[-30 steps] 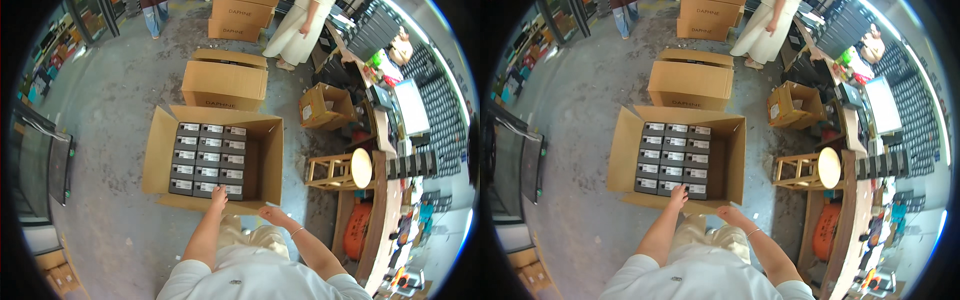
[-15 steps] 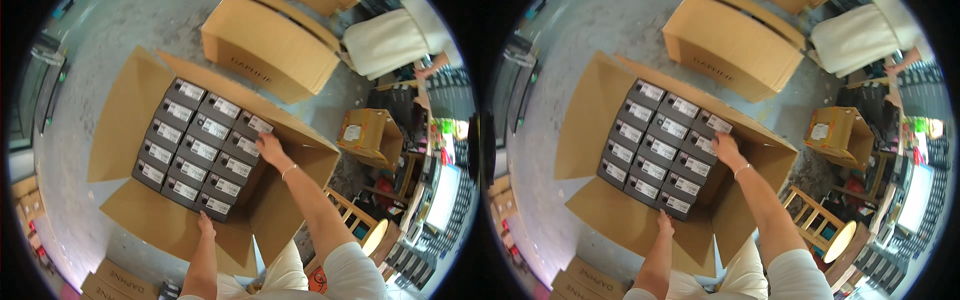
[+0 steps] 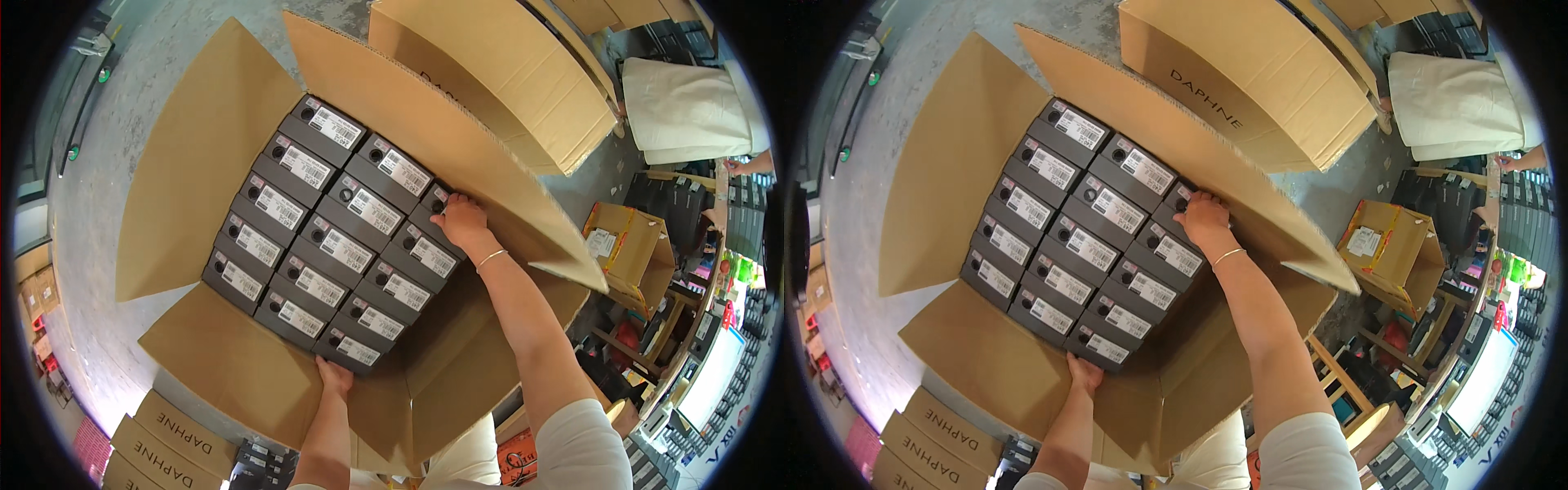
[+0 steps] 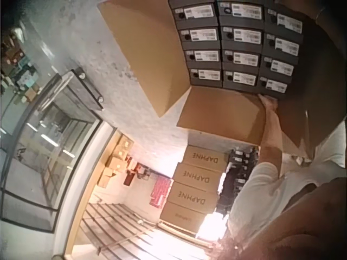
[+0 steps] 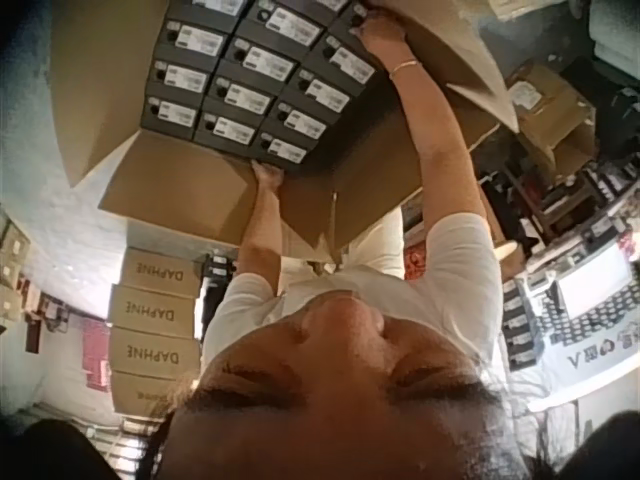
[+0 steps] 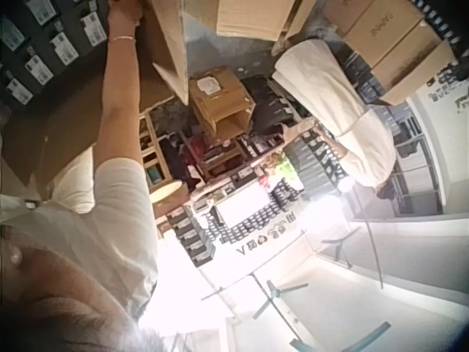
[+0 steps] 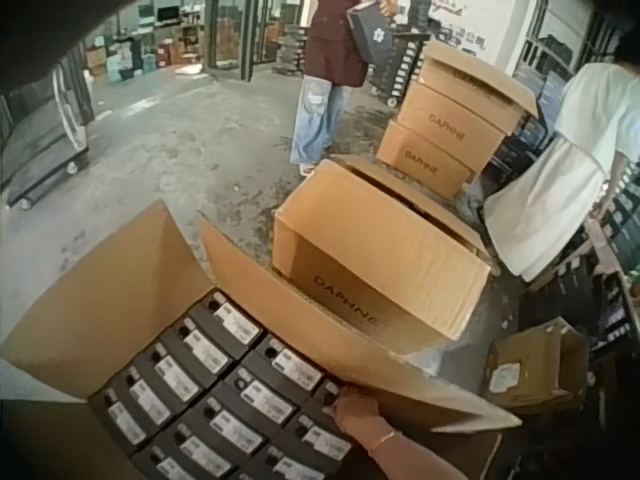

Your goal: Transporting and organizing stacks of shoe boxes using a cart in a warehouse environment.

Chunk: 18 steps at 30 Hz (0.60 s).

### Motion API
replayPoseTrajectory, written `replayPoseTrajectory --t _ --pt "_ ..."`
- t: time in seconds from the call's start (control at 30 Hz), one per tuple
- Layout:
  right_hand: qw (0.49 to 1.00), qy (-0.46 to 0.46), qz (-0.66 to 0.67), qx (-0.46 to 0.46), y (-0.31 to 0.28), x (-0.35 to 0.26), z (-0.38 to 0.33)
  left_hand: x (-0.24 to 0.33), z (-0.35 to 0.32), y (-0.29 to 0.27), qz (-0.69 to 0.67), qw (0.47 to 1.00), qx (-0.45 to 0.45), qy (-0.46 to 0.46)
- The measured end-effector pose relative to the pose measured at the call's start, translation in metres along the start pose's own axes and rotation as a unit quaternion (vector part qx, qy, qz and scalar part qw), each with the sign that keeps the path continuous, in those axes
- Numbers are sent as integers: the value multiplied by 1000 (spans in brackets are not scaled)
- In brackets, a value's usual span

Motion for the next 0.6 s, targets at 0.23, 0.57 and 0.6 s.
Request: replayPoseTrajectory --t 0.23,0.57,0.6 --pt "934 -182 300 -66 10 22 60 -3 45 -1 -75 994 -68 -32" --pt "911 -202 350 -85 -12 18 0 -7 34 -5 -21 994 -102 -31" --pt "930 -196 304 -59 -27 19 -25 -6 22 -1 -3 995 -92 -34"
Point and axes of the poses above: each hand's wrist, its own z-axis towards the middle knuckle, its own y-axis out of the palm, x = y × z, the point moved 3 cm from there along z, towards the middle knuckle, and after that the axes turned 15 degrees about -x, right-handed, at the moved point
